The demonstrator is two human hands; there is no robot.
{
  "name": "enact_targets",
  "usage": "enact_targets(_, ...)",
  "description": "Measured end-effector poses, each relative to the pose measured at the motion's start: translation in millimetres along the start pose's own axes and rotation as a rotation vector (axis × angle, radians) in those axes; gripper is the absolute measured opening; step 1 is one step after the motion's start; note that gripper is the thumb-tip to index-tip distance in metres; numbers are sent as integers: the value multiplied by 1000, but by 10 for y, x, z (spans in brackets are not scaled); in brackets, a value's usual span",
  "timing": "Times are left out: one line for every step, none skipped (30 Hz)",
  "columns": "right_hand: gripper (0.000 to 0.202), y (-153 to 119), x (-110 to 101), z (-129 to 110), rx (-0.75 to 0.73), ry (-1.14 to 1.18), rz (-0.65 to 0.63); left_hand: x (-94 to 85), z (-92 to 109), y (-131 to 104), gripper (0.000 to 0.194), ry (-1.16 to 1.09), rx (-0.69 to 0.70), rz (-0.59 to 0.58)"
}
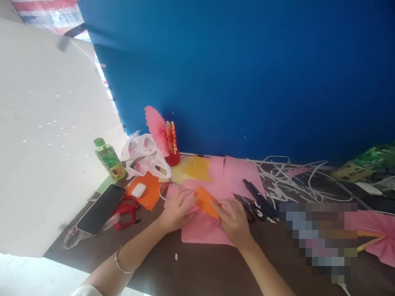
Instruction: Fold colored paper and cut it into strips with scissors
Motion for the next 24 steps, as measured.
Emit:
enact_targets(35, 17, 24, -75, -57, -52, -64, 0, 35, -4, 36, 9, 30, -24)
enact_targets(33, 32, 48, -138, -95, -80, -106, 5, 52, -11, 32, 2, 45, -41)
enact_targets(32, 44, 71, -181, -117, -89, -137, 13, 51, -21, 29, -25, 42, -45)
enact_targets(30, 51, 89, -202, -126, -85, -157, 24, 30, -33, 27, -74, 24, -38)
enact_targets(29, 53, 100, -197, -119, -73, -163, 38, -7, -45, 26, -140, -3, -29)
enact_targets(27, 48, 103, -168, -95, -59, -164, 54, -53, -57, 24, -218, -36, -26)
enact_targets(26, 38, 99, -121, -62, -46, -160, 71, -99, -67, 24, -292, -65, -42)
enact_targets(25, 24, 91, -62, -25, -37, -152, 87, -140, -75, 25, -347, -91, -71)
enact_targets(24, 8, 80, 0, 8, -33, -144, 98, -169, -80, 27, -369, -113, -105)
enact_targets(25, -8, 71, 56, 32, -36, -135, 102, -185, -82, 30, -351, -134, -131)
enact_targets(26, -21, 64, 101, 47, -45, -131, 99, -185, -81, 34, -299, -153, -144)
enact_targets(27, -30, 60, 130, 57, -59, -130, 90, -172, -76, 38, -231, -163, -149)
enact_targets(28, -34, 61, 142, 67, -77, -143, 77, -147, -69, 41, -163, -162, -149)
enact_targets(28, -32, 66, 139, 79, -92, -172, 63, -115, -61, 44, -112, -150, -150)
enact_targets(27, -25, 75, 124, 90, -102, -213, 51, -82, -52, 46, -83, -129, -159)
enact_targets(27, -16, 85, 102, 97, -101, -259, 42, -53, -43, 47, -70, -109, -177)
enact_targets(27, -4, 95, 78, 102, -85, -301, 40, -31, -36, 45, -66, -93, -204)
enact_targets(27, 6, 106, 57, 105, -53, -335, 43, -19, -30, 41, -62, -86, -230)
enact_targets(28, 14, 115, 42, 107, -12, -357, 51, -17, -27, 35, -55, -89, -253)
enact_targets(29, 16, 124, 38, 108, 31, -368, 62, -25, -25, 28, -46, -96, -269)
enact_targets(28, 11, 133, 44, 108, 71, -381, 75, -40, -26, 22, -37, -103, -276)
enact_targets(27, -1, 142, 60, 109, 101, -393, 86, -60, -28, 19, -29, -108, -277)
enact_targets(25, -20, 152, 82, 109, 121, -406, 95, -81, -32, 19, -23, -106, -276)
enact_targets(24, -44, 161, 109, 108, 134, -415, 101, -101, -36, 20, -19, -96, -281)
Point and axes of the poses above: each hand's wrist, its own y-axis towards the middle knuckle, its own x-axis out of the palm, z = x × y, the point moved 1 cm from there along y, towards the middle knuckle, and after that the axes turned 4 degrees about y, right-handed, at the moved point
